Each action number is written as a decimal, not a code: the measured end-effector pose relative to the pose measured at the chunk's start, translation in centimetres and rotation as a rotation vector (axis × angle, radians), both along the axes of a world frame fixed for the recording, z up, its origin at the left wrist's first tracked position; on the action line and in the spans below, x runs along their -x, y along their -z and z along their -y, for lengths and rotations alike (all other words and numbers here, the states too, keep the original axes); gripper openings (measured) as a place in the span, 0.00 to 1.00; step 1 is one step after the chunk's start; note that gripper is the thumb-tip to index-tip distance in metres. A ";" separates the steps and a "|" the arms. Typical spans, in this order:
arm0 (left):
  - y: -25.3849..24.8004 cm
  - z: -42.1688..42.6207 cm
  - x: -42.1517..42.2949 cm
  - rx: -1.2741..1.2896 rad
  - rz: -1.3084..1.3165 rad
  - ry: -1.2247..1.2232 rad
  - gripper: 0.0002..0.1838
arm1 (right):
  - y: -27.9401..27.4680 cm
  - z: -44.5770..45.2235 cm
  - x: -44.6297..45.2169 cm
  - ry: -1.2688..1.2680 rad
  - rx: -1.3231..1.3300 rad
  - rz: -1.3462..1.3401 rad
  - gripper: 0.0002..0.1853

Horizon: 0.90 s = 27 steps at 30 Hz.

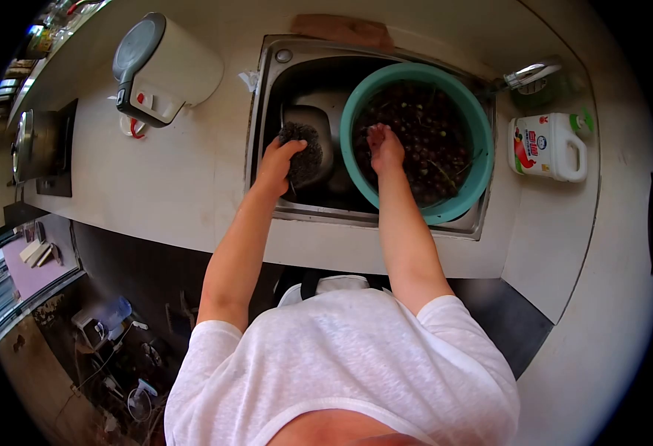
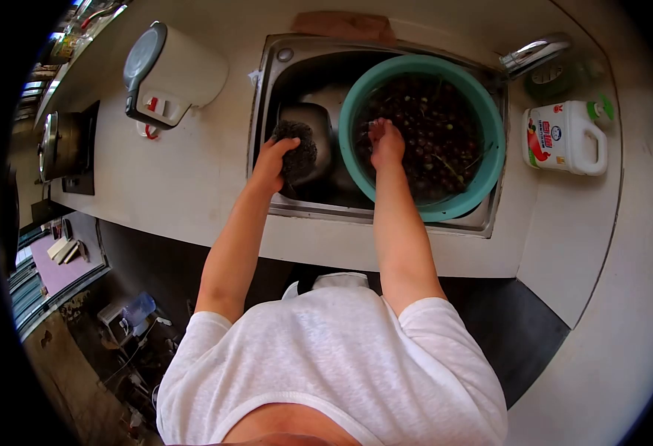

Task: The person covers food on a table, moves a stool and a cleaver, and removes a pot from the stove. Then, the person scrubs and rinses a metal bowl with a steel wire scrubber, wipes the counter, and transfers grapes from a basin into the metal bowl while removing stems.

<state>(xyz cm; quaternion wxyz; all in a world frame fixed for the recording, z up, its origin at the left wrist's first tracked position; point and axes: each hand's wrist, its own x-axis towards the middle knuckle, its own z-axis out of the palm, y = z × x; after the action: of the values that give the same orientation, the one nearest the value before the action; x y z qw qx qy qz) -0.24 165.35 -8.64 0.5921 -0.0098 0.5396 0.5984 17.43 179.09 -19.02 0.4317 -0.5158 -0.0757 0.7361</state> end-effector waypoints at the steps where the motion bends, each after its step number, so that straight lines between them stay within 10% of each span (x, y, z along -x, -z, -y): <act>1: 0.3 -0.2 0.1 -0.009 0.011 -0.001 0.14 | -0.1 -0.1 0.2 -0.009 0.051 -0.129 0.14; 8: 3.2 -2.2 -0.2 -0.003 -0.041 0.028 0.14 | -11.1 3.4 2.1 -0.632 -0.298 -0.219 0.15; 20: 2.5 -1.0 -0.2 -0.043 0.096 -0.043 0.12 | -2.1 0.7 -2.9 -0.149 -0.100 0.136 0.20; 27: 1.5 -0.1 -0.1 -0.092 0.093 -0.013 0.14 | -11.4 4.8 -0.1 -0.761 -0.375 -0.126 0.21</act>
<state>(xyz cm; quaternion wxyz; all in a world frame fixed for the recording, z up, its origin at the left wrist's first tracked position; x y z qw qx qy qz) -0.14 165.43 -10.13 0.6125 -0.0137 0.4837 0.6251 17.51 174.34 -7.58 0.2196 -0.3178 -0.3663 0.8465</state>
